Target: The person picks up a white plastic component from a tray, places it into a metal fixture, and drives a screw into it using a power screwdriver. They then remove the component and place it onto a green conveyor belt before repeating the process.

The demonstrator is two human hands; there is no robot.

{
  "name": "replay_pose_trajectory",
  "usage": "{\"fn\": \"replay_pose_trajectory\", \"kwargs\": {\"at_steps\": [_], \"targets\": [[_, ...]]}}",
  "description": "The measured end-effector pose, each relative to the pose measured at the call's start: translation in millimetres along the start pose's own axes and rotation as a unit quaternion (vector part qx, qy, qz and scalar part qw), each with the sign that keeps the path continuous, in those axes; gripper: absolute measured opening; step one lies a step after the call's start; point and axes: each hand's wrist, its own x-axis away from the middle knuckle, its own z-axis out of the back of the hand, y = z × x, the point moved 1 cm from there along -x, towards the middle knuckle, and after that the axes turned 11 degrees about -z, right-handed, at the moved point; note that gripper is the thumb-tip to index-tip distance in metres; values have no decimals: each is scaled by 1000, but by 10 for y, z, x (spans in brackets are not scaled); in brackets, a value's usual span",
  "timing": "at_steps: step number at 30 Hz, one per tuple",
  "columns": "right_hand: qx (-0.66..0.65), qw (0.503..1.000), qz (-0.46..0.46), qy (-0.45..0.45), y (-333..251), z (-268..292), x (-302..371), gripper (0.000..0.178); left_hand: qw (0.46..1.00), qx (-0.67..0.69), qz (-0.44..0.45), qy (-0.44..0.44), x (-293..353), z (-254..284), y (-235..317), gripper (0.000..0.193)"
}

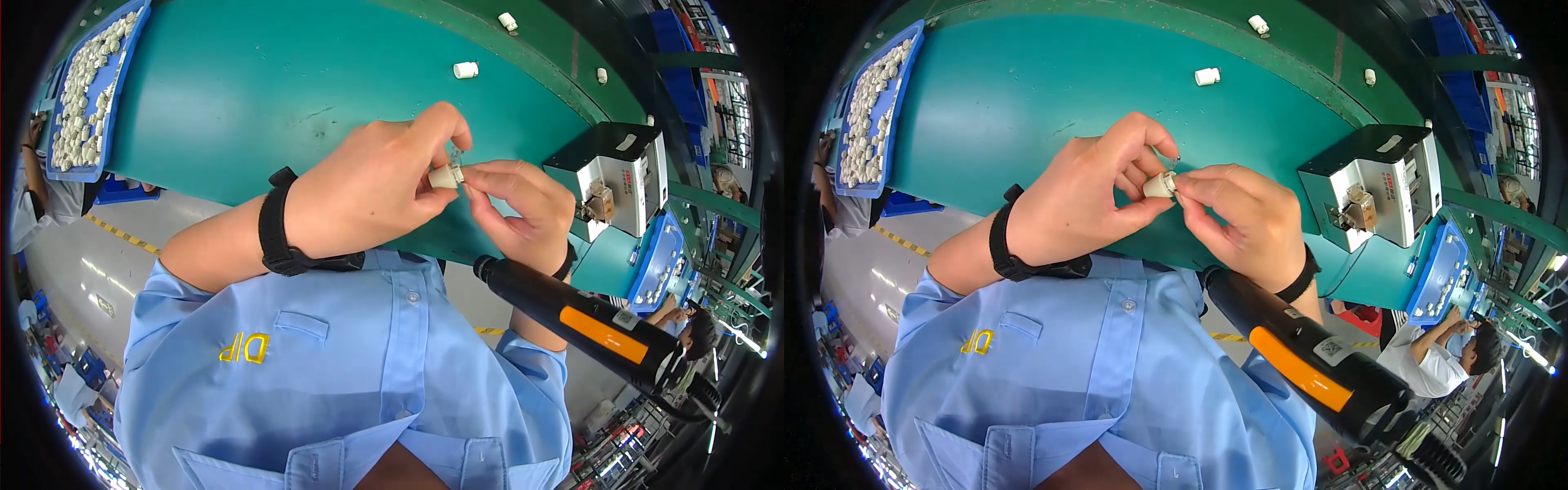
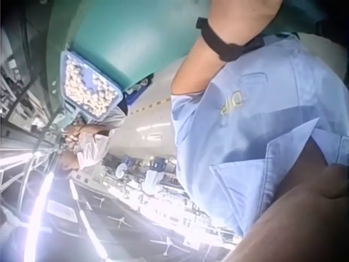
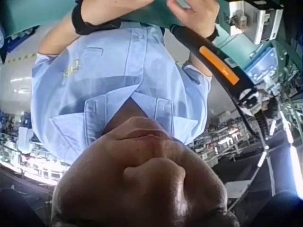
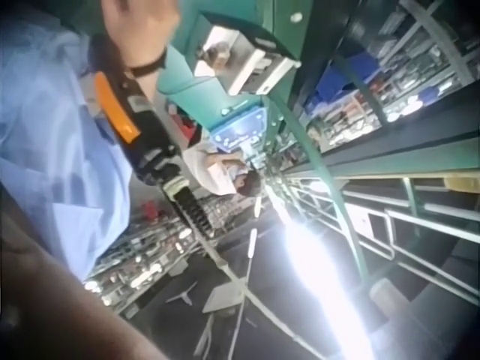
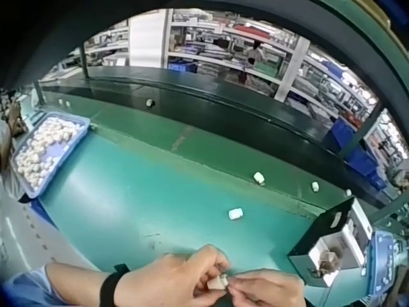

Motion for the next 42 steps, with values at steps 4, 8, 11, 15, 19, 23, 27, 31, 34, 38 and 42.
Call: {"fn": "replay_pose_trajectory", "kwargs": {"at_steps": [4,8,11,15,19,23,27,31,34,38,42], "targets": [[-12,998,-8,66,18,-95,85,21,999,30,17,3,-11,-19,-9,35],[-9,991,-13,132,10,-153,117,23,993,105,0,51,-5,-77,-93,31],[-19,992,-8,127,28,-108,88,24,983,171,-8,69,10,-119,-161,28],[-33,991,-25,130,-8,-103,63,25,957,282,20,57,4,-130,-191,27],[-28,991,-42,124,-52,-68,37,24,931,355,70,54,-8,-98,-182,27],[-23,993,-48,103,-27,-57,36,23,934,340,100,44,21,-76,-194,28],[-5,995,-50,83,-46,-41,30,22,969,236,57,43,45,-83,-195,28],[-8,996,-61,69,-69,-47,19,20,994,95,-19,54,44,-51,-113,32],[-18,996,-64,67,-55,-58,10,19,997,40,-43,51,39,-34,-86,34],[-29,994,-55,88,-38,-98,7,18,997,-15,-61,45,41,-39,-74,35],[-34,989,-50,133,-55,-183,12,17,996,-3,-55,74,56,-79,-63,36]]}}
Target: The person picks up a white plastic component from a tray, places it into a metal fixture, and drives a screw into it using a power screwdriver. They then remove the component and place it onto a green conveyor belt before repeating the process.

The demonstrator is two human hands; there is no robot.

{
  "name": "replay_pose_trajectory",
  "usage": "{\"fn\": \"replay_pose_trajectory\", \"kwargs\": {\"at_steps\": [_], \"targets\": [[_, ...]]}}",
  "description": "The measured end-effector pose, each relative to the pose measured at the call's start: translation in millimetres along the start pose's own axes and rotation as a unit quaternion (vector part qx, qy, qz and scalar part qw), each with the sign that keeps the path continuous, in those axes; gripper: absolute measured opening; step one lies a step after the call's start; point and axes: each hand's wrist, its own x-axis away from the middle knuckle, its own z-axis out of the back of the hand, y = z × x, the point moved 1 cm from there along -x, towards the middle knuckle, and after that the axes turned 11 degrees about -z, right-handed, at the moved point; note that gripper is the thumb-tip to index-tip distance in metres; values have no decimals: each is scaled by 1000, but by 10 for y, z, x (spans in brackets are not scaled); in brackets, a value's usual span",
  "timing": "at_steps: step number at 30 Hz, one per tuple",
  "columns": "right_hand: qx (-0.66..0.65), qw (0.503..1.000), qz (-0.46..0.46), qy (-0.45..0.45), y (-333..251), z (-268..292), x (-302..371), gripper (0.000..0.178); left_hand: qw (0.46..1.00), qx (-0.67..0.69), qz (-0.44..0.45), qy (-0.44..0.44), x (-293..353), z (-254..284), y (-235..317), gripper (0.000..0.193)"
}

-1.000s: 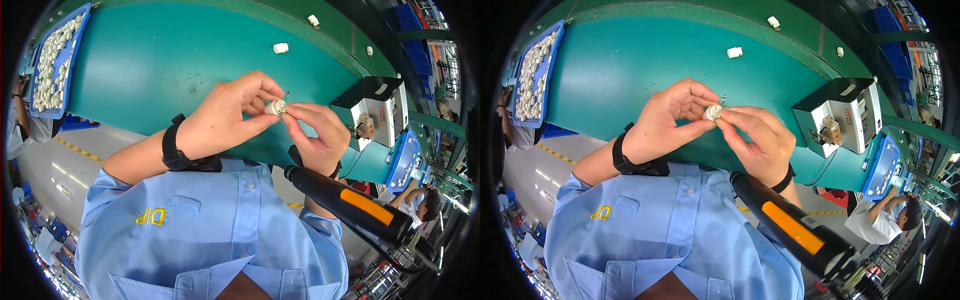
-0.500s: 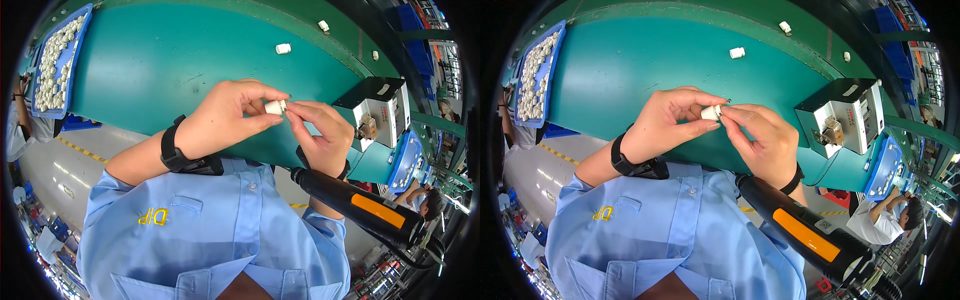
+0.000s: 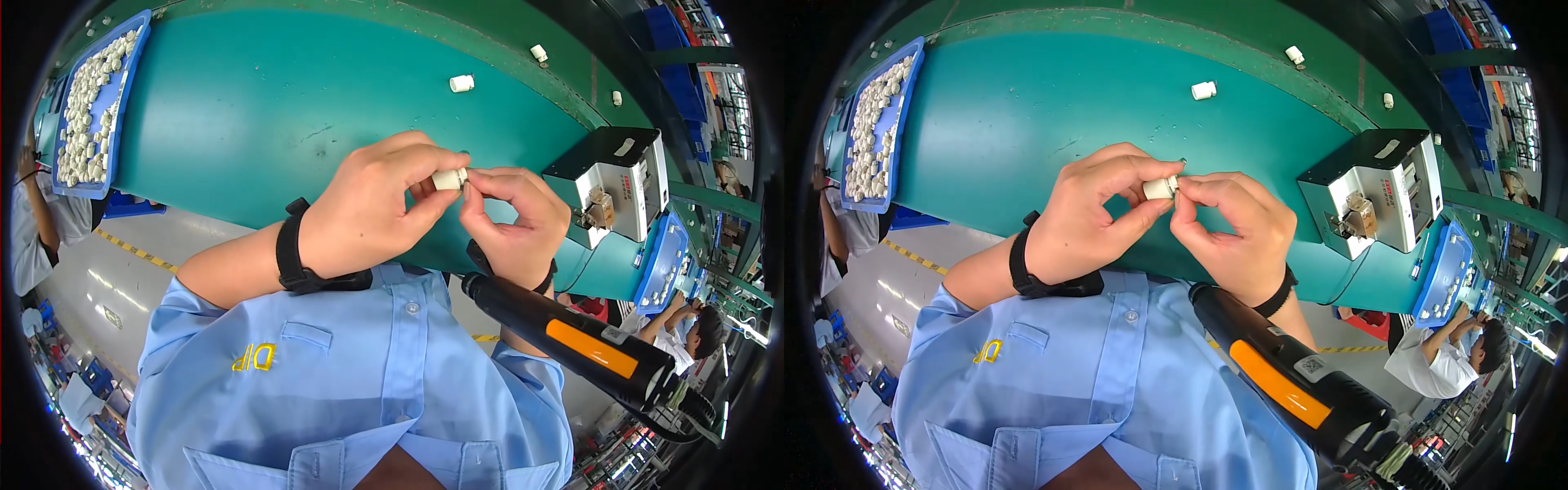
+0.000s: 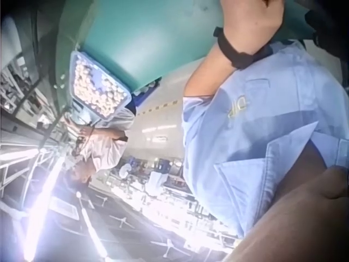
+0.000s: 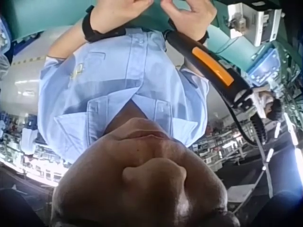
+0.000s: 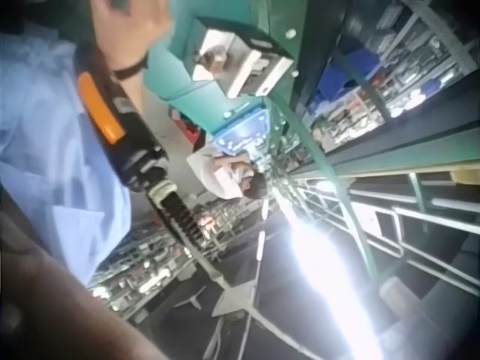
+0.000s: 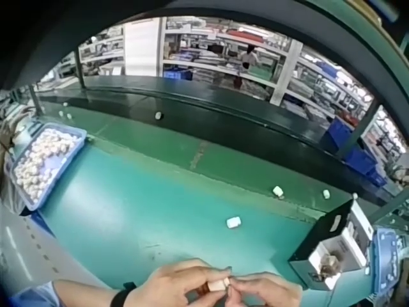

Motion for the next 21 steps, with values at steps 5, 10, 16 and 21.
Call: {"fn": "replay_pose_trajectory", "kwargs": {"at_steps": [5,10,16,21], "targets": [[-17,999,-25,37,20,-44,33,18,998,18,-9,53,8,-61,-24,29],[-58,995,-62,46,32,-78,54,19,995,43,-9,85,-6,-102,-32,27],[-86,992,-74,52,10,-82,23,21,979,173,33,107,-7,-97,-136,26],[-107,992,-45,43,72,-13,11,22,910,389,137,39,-62,14,-114,29]]}}
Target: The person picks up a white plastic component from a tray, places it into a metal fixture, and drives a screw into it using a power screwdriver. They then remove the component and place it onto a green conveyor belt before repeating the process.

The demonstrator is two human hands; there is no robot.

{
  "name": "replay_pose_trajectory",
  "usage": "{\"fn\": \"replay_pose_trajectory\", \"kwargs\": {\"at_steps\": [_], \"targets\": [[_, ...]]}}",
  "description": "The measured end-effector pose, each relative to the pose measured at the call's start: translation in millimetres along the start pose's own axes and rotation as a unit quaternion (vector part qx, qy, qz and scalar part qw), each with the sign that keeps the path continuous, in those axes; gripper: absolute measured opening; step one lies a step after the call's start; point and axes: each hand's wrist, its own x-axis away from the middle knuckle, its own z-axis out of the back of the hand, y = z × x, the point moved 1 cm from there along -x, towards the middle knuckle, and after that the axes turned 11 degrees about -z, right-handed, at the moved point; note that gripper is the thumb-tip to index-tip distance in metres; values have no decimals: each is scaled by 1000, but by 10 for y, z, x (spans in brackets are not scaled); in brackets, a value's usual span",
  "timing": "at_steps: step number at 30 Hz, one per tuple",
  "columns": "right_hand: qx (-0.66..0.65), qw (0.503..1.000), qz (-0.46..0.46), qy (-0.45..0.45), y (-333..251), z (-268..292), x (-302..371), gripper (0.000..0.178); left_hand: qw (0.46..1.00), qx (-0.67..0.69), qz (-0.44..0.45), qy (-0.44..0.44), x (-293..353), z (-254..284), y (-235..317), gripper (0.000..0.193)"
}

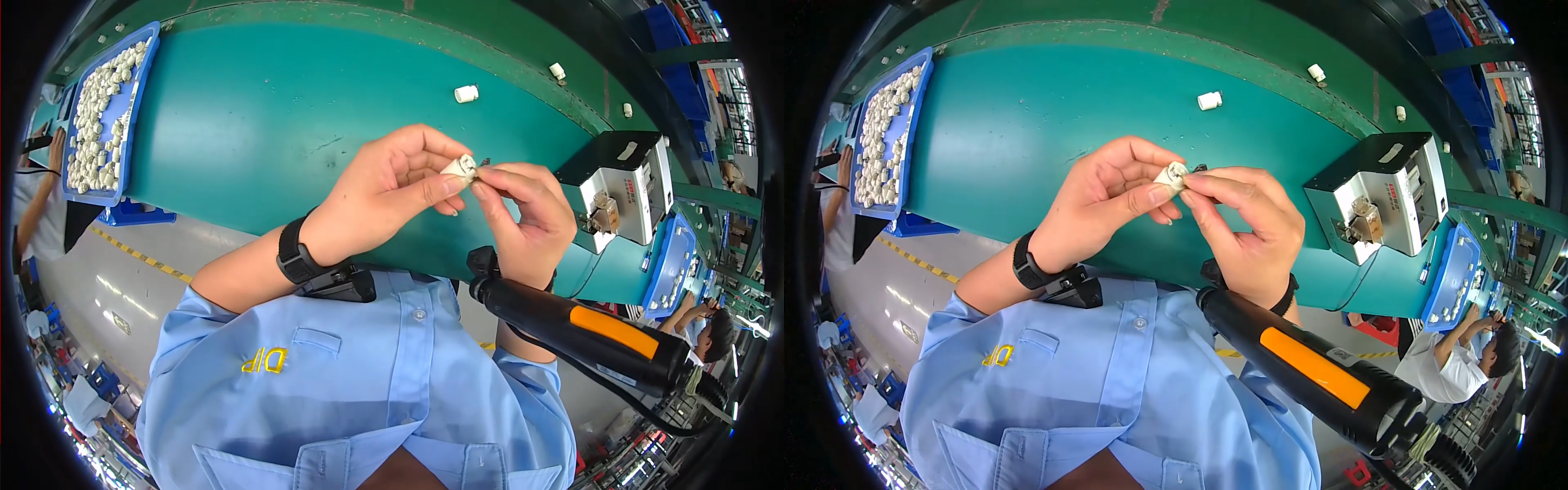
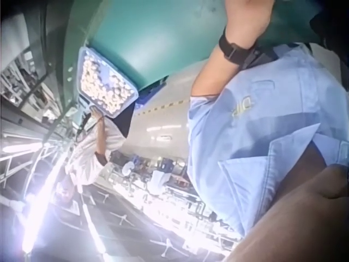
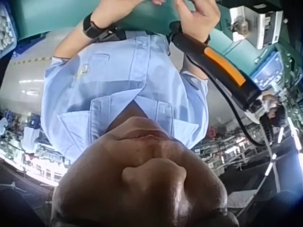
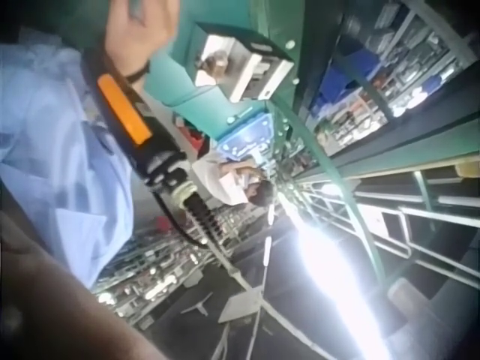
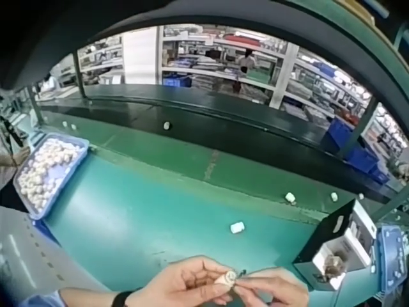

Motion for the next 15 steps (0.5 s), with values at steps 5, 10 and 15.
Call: {"fn": "replay_pose_trajectory", "kwargs": {"at_steps": [5,10,15], "targets": [[0,1000,-10,-27,-53,86,-18,25,998,-34,1,-43,-12,29,6,28],[2,998,-6,-58,-128,130,-78,26,997,9,36,-71,-21,41,84,29],[4,997,-9,-76,-89,142,-22,26,998,24,18,-63,-47,35,31,29]]}}
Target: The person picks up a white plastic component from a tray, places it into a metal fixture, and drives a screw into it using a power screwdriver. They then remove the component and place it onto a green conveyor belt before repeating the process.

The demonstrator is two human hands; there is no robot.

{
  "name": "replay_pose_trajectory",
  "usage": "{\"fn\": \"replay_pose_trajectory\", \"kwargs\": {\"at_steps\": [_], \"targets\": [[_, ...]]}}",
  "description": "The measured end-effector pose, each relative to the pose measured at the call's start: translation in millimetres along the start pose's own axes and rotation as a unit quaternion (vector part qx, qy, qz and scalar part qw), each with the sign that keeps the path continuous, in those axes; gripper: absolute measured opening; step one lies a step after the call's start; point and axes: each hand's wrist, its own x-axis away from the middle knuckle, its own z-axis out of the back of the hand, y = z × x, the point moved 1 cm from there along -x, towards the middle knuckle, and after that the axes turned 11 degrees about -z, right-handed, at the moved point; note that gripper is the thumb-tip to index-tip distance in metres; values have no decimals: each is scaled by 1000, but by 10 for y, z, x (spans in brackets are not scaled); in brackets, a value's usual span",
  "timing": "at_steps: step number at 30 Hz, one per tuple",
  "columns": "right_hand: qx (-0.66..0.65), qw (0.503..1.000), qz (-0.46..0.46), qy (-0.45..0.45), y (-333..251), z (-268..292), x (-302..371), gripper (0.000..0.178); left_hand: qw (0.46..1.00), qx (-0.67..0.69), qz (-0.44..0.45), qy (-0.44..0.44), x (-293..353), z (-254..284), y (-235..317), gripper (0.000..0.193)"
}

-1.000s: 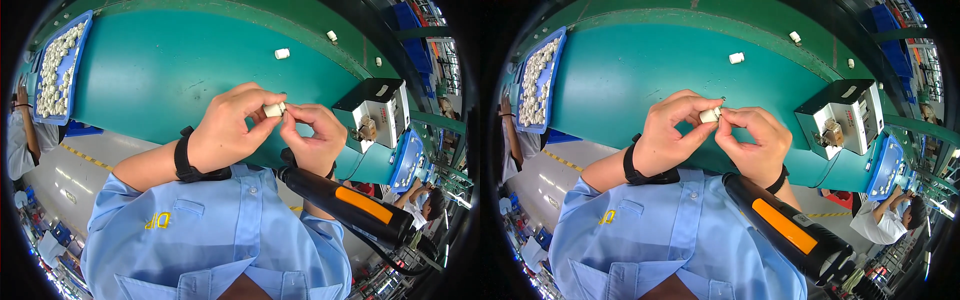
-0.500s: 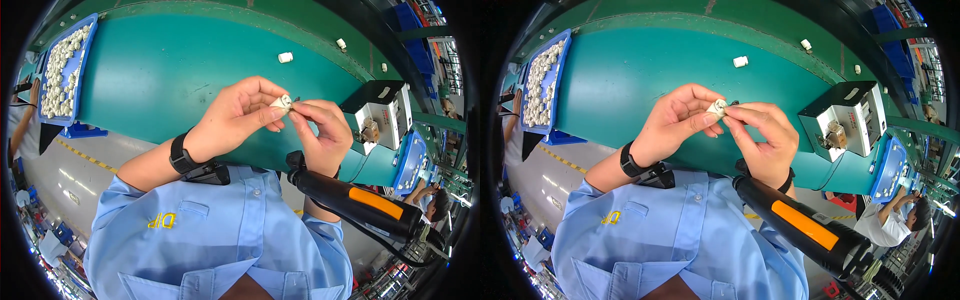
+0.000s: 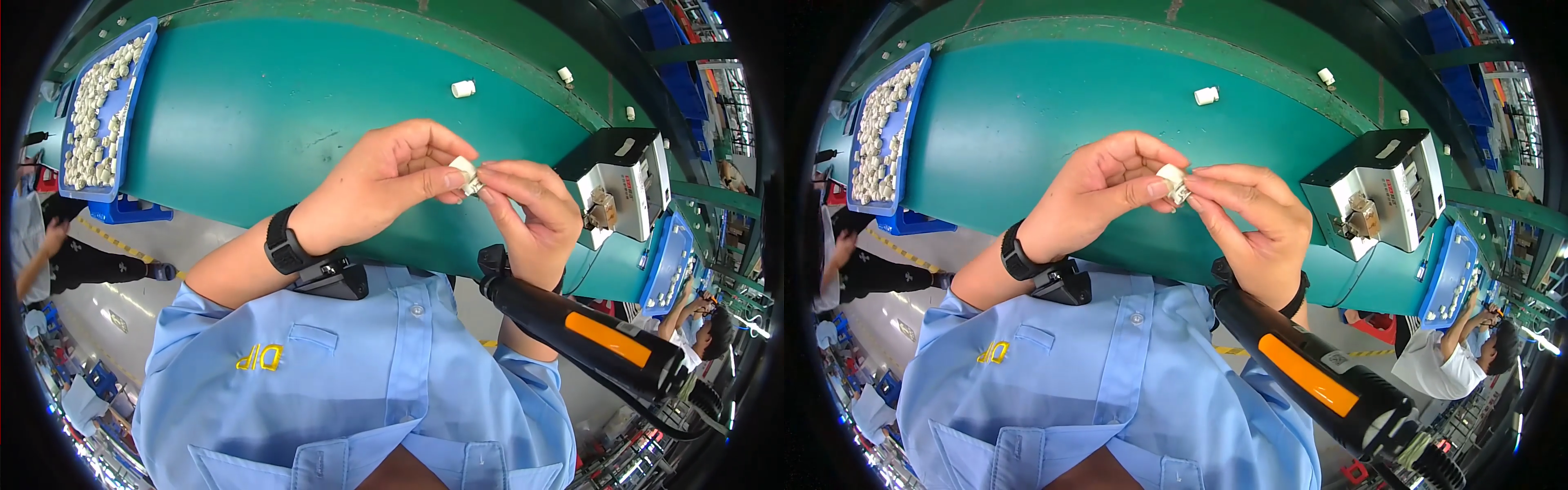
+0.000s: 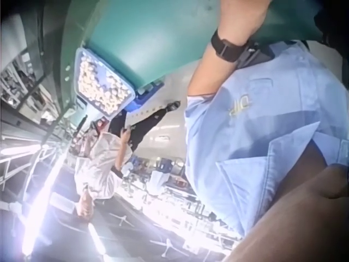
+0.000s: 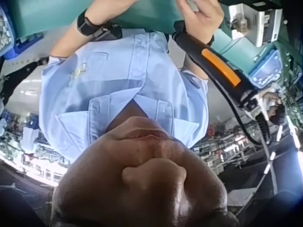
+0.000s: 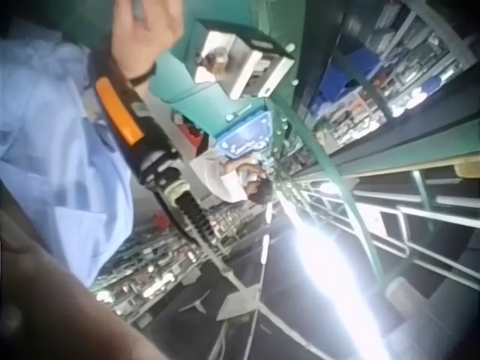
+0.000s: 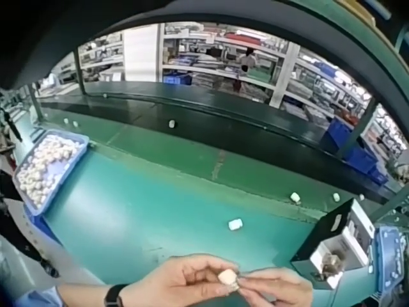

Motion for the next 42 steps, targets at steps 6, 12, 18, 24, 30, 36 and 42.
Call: {"fn": "replay_pose_trajectory", "kwargs": {"at_steps": [6,12,18,24,30,36,42], "targets": [[19,999,-1,49,-1,-29,58,23,988,-140,-54,35,18,-145,16,40],[-3,996,-4,88,10,-70,98,25,976,-191,-96,35,27,-168,-25,46],[30,993,35,113,21,-76,112,30,948,-265,-173,33,8,-205,15,41],[19,992,51,112,11,-41,127,31,936,-311,-163,-11,18,-214,95,44],[30,991,73,105,13,-29,134,31,948,-267,-172,22,25,-255,49,42],[35,991,70,111,-15,-22,164,29,942,-282,-183,-4,27,-265,73,43],[49,987,76,133,-33,-39,204,28,921,-330,-207,-4,39,-312,92,46]]}}
